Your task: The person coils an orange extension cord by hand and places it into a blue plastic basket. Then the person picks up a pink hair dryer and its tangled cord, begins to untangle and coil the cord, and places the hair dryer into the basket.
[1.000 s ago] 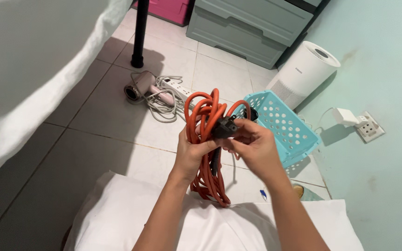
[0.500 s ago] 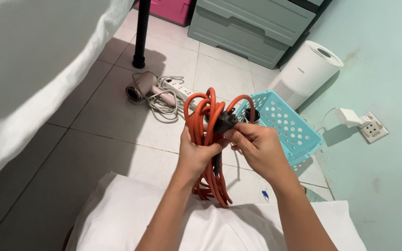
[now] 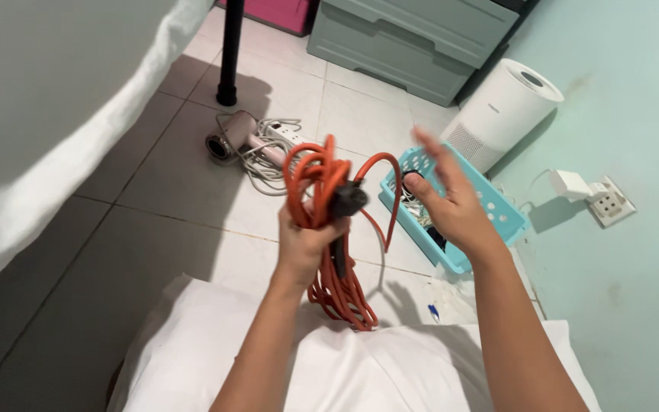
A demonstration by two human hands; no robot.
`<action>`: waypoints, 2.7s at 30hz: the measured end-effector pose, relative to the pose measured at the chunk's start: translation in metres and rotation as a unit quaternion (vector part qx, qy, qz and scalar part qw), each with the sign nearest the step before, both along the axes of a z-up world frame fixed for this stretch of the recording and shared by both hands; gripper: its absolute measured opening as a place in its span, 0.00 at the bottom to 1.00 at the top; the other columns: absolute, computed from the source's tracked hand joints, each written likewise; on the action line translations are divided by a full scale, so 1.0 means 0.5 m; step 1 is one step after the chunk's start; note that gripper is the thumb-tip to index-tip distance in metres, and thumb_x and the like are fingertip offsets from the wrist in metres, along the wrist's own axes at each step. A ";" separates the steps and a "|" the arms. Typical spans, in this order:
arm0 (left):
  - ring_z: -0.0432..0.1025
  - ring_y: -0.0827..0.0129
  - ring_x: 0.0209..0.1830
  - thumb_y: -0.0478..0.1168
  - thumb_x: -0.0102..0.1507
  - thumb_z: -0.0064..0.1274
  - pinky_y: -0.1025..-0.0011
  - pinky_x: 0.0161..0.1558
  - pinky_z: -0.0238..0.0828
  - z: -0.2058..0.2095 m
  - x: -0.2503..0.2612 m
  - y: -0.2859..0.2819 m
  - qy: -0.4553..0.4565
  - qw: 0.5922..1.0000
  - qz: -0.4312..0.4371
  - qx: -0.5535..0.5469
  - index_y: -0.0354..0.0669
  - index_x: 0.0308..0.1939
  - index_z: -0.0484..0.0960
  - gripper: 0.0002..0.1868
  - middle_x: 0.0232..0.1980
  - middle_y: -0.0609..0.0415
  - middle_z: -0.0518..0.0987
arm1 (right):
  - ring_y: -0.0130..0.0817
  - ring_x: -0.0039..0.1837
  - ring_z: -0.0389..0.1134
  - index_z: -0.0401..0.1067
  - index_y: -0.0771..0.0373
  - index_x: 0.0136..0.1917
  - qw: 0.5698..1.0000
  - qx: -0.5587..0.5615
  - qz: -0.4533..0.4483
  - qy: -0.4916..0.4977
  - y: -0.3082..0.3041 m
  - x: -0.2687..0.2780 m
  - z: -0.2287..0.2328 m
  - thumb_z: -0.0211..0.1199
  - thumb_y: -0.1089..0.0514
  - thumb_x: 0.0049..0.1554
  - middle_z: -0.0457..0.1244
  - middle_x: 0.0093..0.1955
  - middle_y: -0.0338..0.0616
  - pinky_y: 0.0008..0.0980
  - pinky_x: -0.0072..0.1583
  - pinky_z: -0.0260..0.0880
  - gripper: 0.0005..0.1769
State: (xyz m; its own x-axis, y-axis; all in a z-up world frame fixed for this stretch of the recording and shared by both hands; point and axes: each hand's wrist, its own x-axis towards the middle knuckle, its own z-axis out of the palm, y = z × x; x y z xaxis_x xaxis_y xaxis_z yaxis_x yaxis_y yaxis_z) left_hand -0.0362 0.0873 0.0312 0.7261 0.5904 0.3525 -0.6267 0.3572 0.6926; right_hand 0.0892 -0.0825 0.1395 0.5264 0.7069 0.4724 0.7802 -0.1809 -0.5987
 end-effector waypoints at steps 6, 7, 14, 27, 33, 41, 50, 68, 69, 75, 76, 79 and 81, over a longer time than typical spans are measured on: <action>0.76 0.70 0.35 0.29 0.56 0.62 0.69 0.40 0.78 0.010 -0.023 0.041 -0.065 0.998 0.009 -0.009 0.35 0.61 0.76 0.29 0.39 0.51 0.80 | 0.31 0.57 0.66 0.71 0.65 0.53 0.967 -0.122 0.035 0.221 -0.028 0.053 -0.084 0.56 0.49 0.65 0.65 0.51 0.41 0.37 0.64 0.70 0.15; 0.76 0.71 0.33 0.30 0.54 0.62 0.70 0.39 0.78 0.014 -0.020 0.043 -0.060 0.998 0.014 -0.009 0.36 0.62 0.76 0.31 0.40 0.53 0.80 | 0.29 0.55 0.65 0.70 0.63 0.52 0.960 -0.092 0.046 0.260 -0.029 0.048 -0.107 0.56 0.49 0.63 0.63 0.50 0.38 0.37 0.62 0.74 0.15; 0.77 0.75 0.37 0.30 0.52 0.61 0.72 0.35 0.79 0.022 -0.022 0.038 -0.046 0.998 0.040 0.004 0.38 0.61 0.76 0.31 0.50 0.59 0.83 | 0.26 0.50 0.63 0.71 0.61 0.47 0.926 0.036 0.090 0.365 -0.083 -0.052 -0.208 0.59 0.42 0.61 0.61 0.45 0.36 0.30 0.54 0.68 0.20; 0.77 0.77 0.34 0.30 0.49 0.61 0.75 0.36 0.78 0.040 -0.014 0.024 0.045 0.999 -0.011 0.005 0.39 0.59 0.79 0.31 0.42 0.58 0.84 | 0.21 0.39 0.56 0.80 0.59 0.58 0.989 -0.076 0.098 0.086 0.053 -0.082 0.094 0.73 0.55 0.52 0.63 0.39 0.31 0.26 0.42 0.58 0.20; 0.74 0.79 0.26 0.32 0.50 0.61 0.77 0.27 0.76 0.043 -0.009 0.020 0.041 0.998 -0.043 -0.016 0.42 0.58 0.81 0.29 0.34 0.56 0.82 | 0.22 0.38 0.57 0.81 0.55 0.61 0.990 -0.101 0.099 0.005 0.101 -0.104 0.095 0.73 0.54 0.53 0.58 0.34 0.32 0.25 0.42 0.60 0.22; 0.77 0.77 0.29 0.30 0.47 0.60 0.78 0.30 0.77 0.044 -0.009 0.018 0.030 0.999 -0.045 0.004 0.41 0.59 0.80 0.33 0.43 0.53 0.85 | 0.22 0.48 0.70 0.79 0.62 0.56 0.974 0.004 0.161 0.157 0.074 -0.058 0.091 0.70 0.57 0.56 0.71 0.45 0.35 0.23 0.52 0.71 0.15; 0.77 0.74 0.33 0.30 0.49 0.62 0.74 0.33 0.78 0.036 -0.007 0.016 0.010 0.998 -0.065 0.022 0.40 0.61 0.77 0.34 0.43 0.55 0.83 | 0.30 0.52 0.63 0.68 0.67 0.64 0.963 0.115 0.080 0.229 0.100 -0.008 -0.028 0.69 0.58 0.67 0.65 0.52 0.39 0.31 0.53 0.66 0.17; 0.76 0.73 0.28 0.33 0.51 0.59 0.69 0.34 0.85 0.071 -0.031 0.013 -0.131 0.978 0.036 -0.155 0.41 0.57 0.76 0.28 0.37 0.58 0.77 | 0.36 0.52 0.74 0.60 0.61 0.68 0.950 -0.080 -0.010 0.301 0.071 -0.191 -0.188 0.76 0.59 0.35 0.68 0.54 0.50 0.37 0.55 0.78 0.49; 0.76 0.72 0.27 0.32 0.51 0.59 0.67 0.34 0.85 0.077 -0.033 0.011 -0.160 0.973 0.023 -0.166 0.41 0.56 0.76 0.27 0.37 0.58 0.77 | 0.35 0.49 0.74 0.62 0.62 0.65 0.958 -0.101 -0.018 0.267 0.073 -0.191 -0.176 0.76 0.60 0.35 0.69 0.51 0.49 0.35 0.54 0.77 0.45; 0.77 0.71 0.31 0.36 0.57 0.60 0.71 0.34 0.80 0.086 -0.037 -0.004 -0.141 0.975 -0.022 -0.172 0.42 0.55 0.77 0.22 0.36 0.56 0.78 | 0.32 0.44 0.72 0.67 0.64 0.57 0.971 -0.098 -0.086 0.198 0.079 -0.211 -0.162 0.71 0.65 0.38 0.71 0.43 0.48 0.32 0.51 0.74 0.32; 0.77 0.73 0.34 0.36 0.58 0.61 0.72 0.36 0.81 0.084 -0.037 -0.006 -0.117 0.976 -0.026 -0.184 0.41 0.53 0.77 0.20 0.38 0.57 0.77 | 0.32 0.43 0.72 0.67 0.64 0.56 0.968 -0.093 -0.101 0.209 0.079 -0.214 -0.164 0.70 0.65 0.38 0.71 0.42 0.48 0.32 0.50 0.74 0.30; 0.73 0.72 0.29 0.38 0.58 0.63 0.73 0.31 0.75 0.074 -0.037 -0.010 -0.075 0.975 -0.063 -0.201 0.38 0.46 0.78 0.16 0.35 0.56 0.76 | 0.28 0.46 0.70 0.67 0.61 0.59 0.971 -0.050 -0.037 0.232 0.074 -0.206 -0.163 0.68 0.66 0.39 0.70 0.45 0.43 0.30 0.50 0.72 0.32; 0.74 0.70 0.31 0.38 0.59 0.62 0.72 0.30 0.73 0.069 -0.036 -0.010 -0.108 0.962 -0.101 -0.230 0.37 0.45 0.78 0.15 0.35 0.54 0.76 | 0.26 0.45 0.68 0.66 0.63 0.58 0.955 -0.054 0.020 0.291 0.068 -0.190 -0.157 0.69 0.67 0.40 0.67 0.45 0.41 0.31 0.49 0.72 0.31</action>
State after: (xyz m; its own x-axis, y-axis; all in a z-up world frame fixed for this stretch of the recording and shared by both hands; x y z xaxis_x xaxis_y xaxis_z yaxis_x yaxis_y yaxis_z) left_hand -0.0544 0.0821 0.0658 0.7818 0.5745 0.2424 -0.6235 0.7244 0.2941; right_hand -0.0056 -0.0487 0.0612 0.6492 0.7600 0.0306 0.3285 -0.2438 -0.9125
